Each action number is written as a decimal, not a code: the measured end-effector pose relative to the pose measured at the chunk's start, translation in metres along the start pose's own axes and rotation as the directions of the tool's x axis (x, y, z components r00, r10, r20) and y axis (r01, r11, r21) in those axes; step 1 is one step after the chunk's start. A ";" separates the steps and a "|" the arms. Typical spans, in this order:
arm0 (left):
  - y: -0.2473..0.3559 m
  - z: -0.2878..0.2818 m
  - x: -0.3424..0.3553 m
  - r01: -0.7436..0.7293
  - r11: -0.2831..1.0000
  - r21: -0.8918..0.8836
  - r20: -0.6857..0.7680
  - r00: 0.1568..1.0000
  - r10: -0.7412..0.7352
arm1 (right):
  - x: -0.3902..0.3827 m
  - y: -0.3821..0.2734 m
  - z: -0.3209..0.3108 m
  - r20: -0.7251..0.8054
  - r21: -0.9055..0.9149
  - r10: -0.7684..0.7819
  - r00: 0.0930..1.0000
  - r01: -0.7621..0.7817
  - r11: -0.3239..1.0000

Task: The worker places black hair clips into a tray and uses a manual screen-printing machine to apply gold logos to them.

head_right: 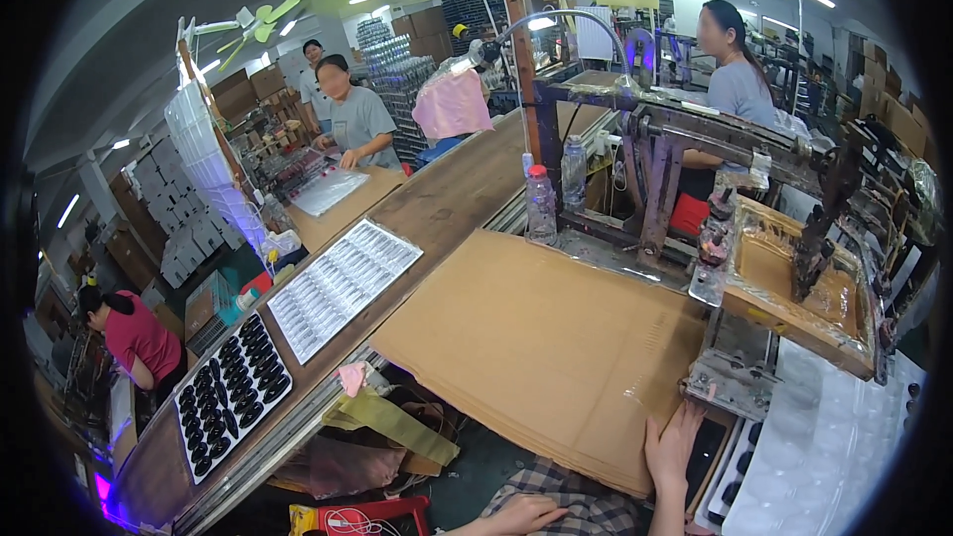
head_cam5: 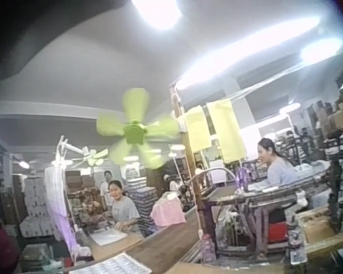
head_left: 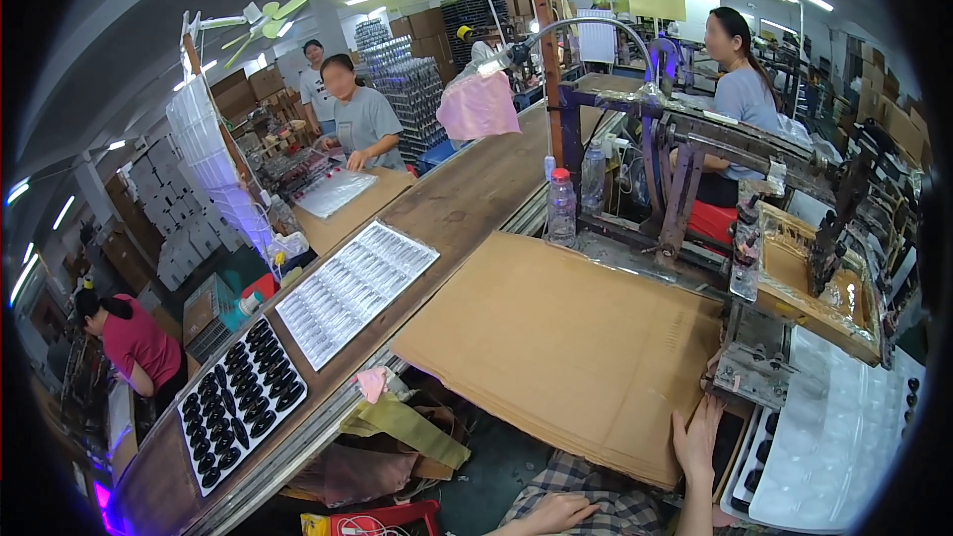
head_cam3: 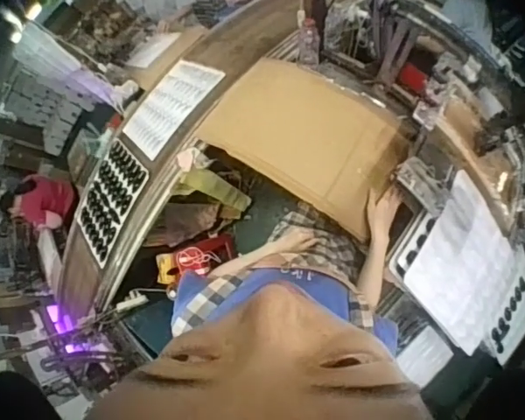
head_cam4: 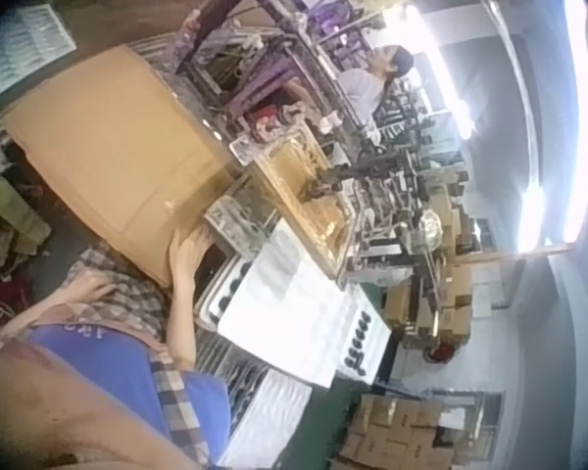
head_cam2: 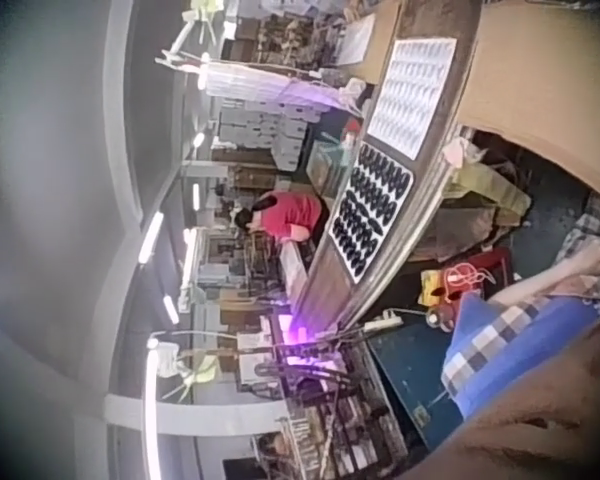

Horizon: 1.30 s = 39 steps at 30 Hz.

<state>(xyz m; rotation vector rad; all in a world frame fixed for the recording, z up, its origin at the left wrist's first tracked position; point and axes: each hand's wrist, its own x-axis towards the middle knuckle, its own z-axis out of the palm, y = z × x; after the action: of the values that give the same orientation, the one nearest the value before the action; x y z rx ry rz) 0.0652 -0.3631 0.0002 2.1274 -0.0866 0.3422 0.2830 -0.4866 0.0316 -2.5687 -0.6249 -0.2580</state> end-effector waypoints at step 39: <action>0.080 -0.212 0.313 -0.198 0.945 0.261 -0.290 0.917 0.273 | -0.156 -0.003 -0.057 0.559 0.510 -0.079 0.825 -0.267 0.818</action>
<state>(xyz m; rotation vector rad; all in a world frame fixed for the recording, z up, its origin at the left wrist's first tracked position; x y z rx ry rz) 0.3047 -0.2088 0.2608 2.2588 -0.1205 0.8788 0.1408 -0.5726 0.0376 -2.0402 -0.6386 0.6664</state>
